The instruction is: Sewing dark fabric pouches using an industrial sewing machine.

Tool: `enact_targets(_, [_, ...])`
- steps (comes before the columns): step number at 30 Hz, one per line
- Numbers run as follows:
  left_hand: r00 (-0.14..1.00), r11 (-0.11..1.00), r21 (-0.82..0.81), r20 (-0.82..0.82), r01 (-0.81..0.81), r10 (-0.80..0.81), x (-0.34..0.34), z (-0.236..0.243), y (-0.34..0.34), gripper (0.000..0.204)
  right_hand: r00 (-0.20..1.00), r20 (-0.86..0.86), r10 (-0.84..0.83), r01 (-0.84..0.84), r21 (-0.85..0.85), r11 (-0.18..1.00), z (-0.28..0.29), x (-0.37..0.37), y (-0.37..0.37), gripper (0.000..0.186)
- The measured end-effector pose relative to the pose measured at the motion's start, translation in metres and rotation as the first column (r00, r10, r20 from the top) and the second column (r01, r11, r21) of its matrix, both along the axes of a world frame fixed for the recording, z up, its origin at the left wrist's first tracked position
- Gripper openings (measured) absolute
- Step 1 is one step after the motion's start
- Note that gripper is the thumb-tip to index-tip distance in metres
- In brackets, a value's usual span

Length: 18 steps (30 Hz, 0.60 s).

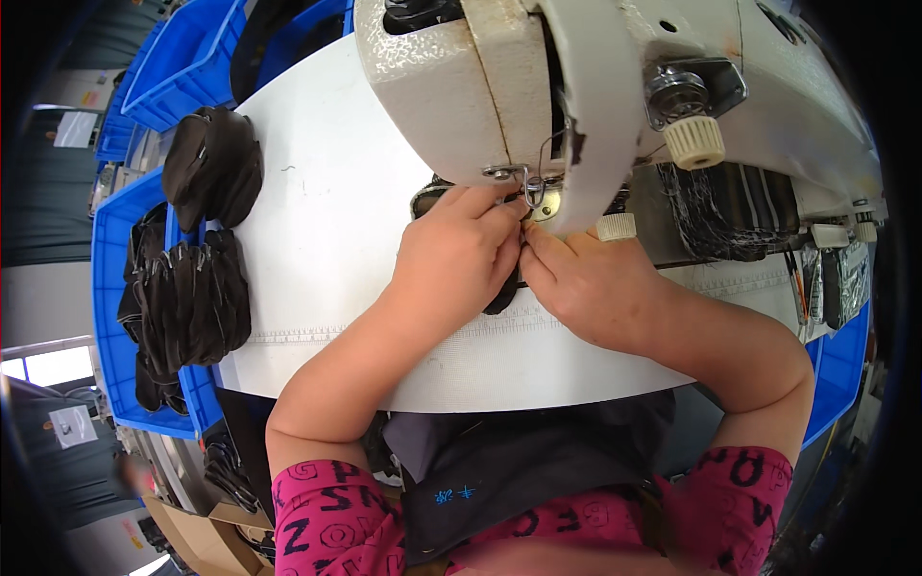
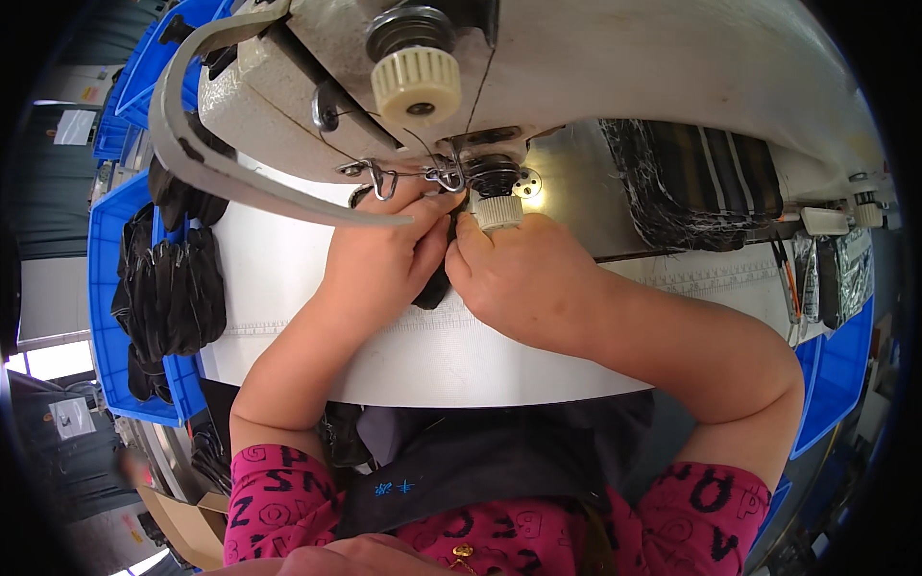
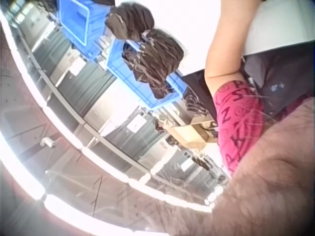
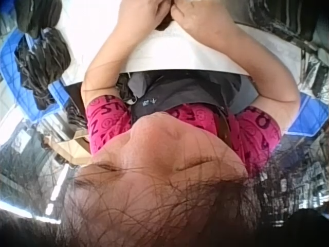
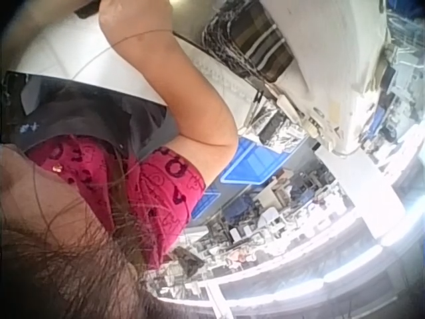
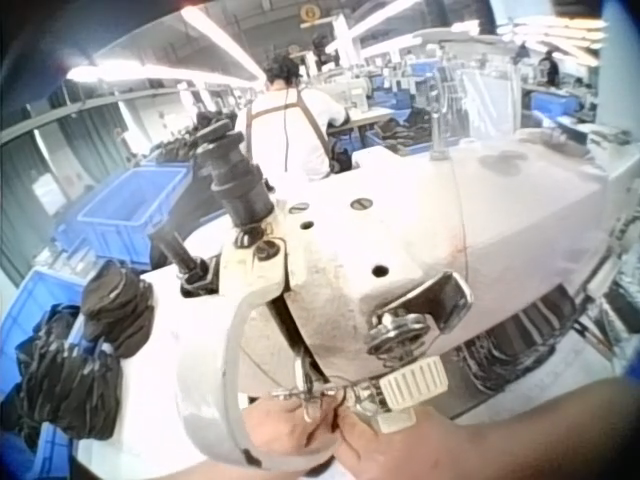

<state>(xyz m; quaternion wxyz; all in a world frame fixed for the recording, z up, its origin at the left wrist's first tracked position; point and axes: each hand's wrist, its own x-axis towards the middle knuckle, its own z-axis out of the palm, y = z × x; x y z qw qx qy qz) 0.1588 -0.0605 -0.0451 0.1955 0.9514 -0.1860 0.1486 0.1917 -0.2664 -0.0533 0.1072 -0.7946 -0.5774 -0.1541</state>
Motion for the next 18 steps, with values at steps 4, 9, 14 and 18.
enact_targets(4, [0.999, 0.998, -0.054, -0.023, -0.028, 0.026, 0.002, 0.005, 0.003, 0.020, 0.999, 0.038, -0.007, 0.007, 0.011, 1.000, -0.002, 0.001, -0.001, 0.033])
enact_targets(9, [0.972, 0.976, -0.201, -0.232, -0.081, 0.033, 0.004, 0.005, 0.010, 0.023, 0.999, 0.038, -0.006, 0.006, 0.000, 1.000, -0.003, 0.003, -0.001, 0.032])
enact_targets(14, [0.931, 0.941, -0.328, -0.363, -0.088, -0.040, 0.008, 0.005, 0.016, 0.031, 0.989, 0.104, -0.109, 0.107, 0.020, 0.994, -0.004, 0.004, 0.001, 0.028])
enact_targets(18, [0.943, 0.948, -0.309, -0.330, -0.076, -0.032, 0.008, 0.005, 0.019, 0.033, 0.997, 0.024, -0.075, 0.074, 0.019, 0.997, -0.002, 0.003, 0.001, 0.023])
